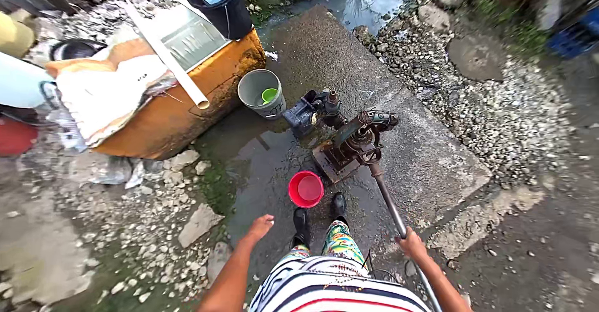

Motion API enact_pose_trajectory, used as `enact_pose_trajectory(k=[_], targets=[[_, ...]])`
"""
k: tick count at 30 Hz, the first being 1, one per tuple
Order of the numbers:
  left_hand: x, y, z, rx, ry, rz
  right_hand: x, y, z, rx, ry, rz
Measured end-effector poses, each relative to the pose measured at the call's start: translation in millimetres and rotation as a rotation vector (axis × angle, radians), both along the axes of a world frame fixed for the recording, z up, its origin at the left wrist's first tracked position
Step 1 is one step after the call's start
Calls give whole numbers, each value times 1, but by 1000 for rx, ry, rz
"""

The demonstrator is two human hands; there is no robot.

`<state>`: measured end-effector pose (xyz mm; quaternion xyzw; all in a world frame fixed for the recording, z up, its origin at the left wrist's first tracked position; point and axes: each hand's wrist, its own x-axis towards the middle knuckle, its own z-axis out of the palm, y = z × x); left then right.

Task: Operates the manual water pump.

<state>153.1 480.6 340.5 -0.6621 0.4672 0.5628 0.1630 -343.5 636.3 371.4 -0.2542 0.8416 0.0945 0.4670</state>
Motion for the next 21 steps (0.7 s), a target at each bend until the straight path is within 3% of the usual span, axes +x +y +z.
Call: enact_pose_trajectory(k=[5,8,10,15,21], targets=[[-2,4,-21,55,22,10,20,-46,180,112,273,278],[-4,6,-32,69,17,32,29,-76,208,178,305,323],[-6,6,-32,70,19,50,24,-73,185,184,256,281],[-8,6,-20,55,6,42,-5,-29,70,74,253,113],[-7,4,2,30,-76,55,-74,-33,-21,9,283,255]])
